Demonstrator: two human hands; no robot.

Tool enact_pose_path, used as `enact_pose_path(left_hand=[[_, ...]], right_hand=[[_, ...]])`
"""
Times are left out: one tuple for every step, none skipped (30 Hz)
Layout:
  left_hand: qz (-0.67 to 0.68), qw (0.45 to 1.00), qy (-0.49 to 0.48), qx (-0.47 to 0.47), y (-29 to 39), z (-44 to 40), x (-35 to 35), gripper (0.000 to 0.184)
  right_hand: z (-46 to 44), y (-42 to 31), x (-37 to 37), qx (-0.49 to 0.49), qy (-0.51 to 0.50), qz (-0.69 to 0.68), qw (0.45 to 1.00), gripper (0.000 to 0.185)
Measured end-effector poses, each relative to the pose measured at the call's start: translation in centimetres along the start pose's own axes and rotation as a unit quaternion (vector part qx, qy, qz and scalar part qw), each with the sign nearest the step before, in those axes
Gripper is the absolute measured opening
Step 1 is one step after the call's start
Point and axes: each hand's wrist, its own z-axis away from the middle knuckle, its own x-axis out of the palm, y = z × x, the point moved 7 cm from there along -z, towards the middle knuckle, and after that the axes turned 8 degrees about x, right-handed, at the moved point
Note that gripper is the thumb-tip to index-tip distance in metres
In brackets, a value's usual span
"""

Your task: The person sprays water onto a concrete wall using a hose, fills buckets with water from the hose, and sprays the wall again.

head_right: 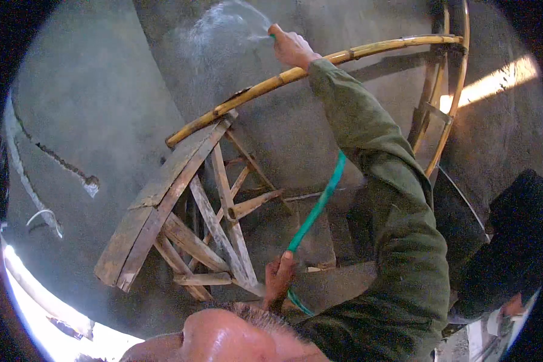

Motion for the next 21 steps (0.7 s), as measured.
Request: enact_pose_path(left_hand=[[-0.001, 1.0, -0.006, 0.002, -0.1, -0.2, 0.1, 0.04], [0.01, 1.0, 0.0, 0.003, -0.3, -0.4, 0.1, 0.039], [0.021, 1.0, 0.006, 0.005, -0.4, -0.6, 0.1, 0.039], [0.02, 1.0, 0.001, 0.007, -0.5, -0.9, 0.3, 0.039], [0.031, 0.999, -0.002, 0.007, -0.7, -1.0, 0.5, 0.037], [0.043, 0.999, -0.004, 0.006, -0.8, -1.1, 0.6, 0.035], [0.042, 0.999, -0.006, 0.007, -0.7, -1.2, 0.8, 0.035], [0.035, 0.999, -0.009, 0.002, -0.5, -1.3, 0.9, 0.035], [0.028, 1.0, -0.012, -0.004, -0.4, -1.3, 1.0, 0.035], [0.027, 1.0, -0.015, -0.007, 0.1, -1.2, 1.3, 0.035], [0.024, 1.0, -0.013, 0.008, 1.2, -1.2, 1.6, 0.036], [0.022, 0.999, -0.011, 0.025, 1.8, -1.3, 1.7, 0.036], [0.023, 0.999, -0.012, 0.026, 1.4, -1.5, 1.7, 0.036], [0.026, 0.999, -0.019, 0.004, 0.5, -1.9, 1.7, 0.036], [0.028, 0.999, -0.026, -0.02, -0.3, -1.9, 1.8, 0.036], [0.028, 0.999, -0.028, -0.02, -0.5, -1.9, 2.0, 0.036], [0.037, 0.999, -0.024, -0.014, -0.4, -1.9, 2.2, 0.037], [0.045, 0.999, -0.022, -0.005, -0.3, -2.1, 2.5, 0.037], [0.046, 0.999, -0.025, -0.003, -0.2, -2.2, 2.8, 0.037], [0.033, 0.999, -0.023, -0.009, -0.2, -2.3, 2.9, 0.037], [0.021, 0.999, -0.021, -0.014, -0.3, -2.4, 3.1, 0.038]], right_hand=[[-0.5, 0.0, -1.3, 0.019, 0.045, 0.01, 0.999, 0.027], [-0.9, -0.4, -2.1, 0.021, 0.048, 0.015, 0.999, 0.027], [-1.3, -1.0, -3.3, 0.014, 0.071, 0.011, 0.997, 0.027], [-1.6, -1.7, -4.4, 0.005, 0.094, 0.006, 0.996, 0.027], [-2.1, -1.8, -4.8, 0.006, 0.096, 0.008, 0.995, 0.027], [-2.6, -1.9, -5.4, 0.016, 0.112, 0.008, 0.994, 0.026], [-2.9, -2.0, -6.0, 0.025, 0.128, 0.008, 0.991, 0.026], [-3.2, -2.4, -6.6, 0.026, 0.13, 0.01, 0.991, 0.026], [-3.3, -2.7, -7.3, 0.02, 0.142, 0.009, 0.99, 0.025], [-3.1, -3.0, -7.9, 0.015, 0.153, 0.008, 0.988, 0.024], [-2.9, -2.9, -8.3, 0.018, 0.153, 0.01, 0.988, 0.024], [-2.9, -2.6, -8.8, 0.035, 0.152, 0.004, 0.988, 0.026], [-2.8, -2.4, -9.3, 0.051, 0.151, -0.002, 0.987, 0.028], [-2.7, -2.5, -9.9, 0.051, 0.152, 0.0, 0.987, 0.028], [-2.3, -2.5, -10.3, 0.052, 0.146, -0.008, 0.988, 0.027], [-2.1, -2.4, -10.6, 0.052, 0.141, -0.016, 0.989, 0.026], [-2.2, -1.6, -10.4, 0.053, 0.141, -0.015, 0.989, 0.026], [-2.6, -0.7, -10.5, 0.049, 0.171, 0.0, 0.984, 0.027], [-2.8, 0.3, -10.8, 0.045, 0.201, 0.016, 0.978, 0.027], [-2.9, 0.7, -11.2, 0.045, 0.202, 0.017, 0.978, 0.027], [-2.9, 1.1, -11.6, 0.044, 0.203, 0.012, 0.978, 0.028]])
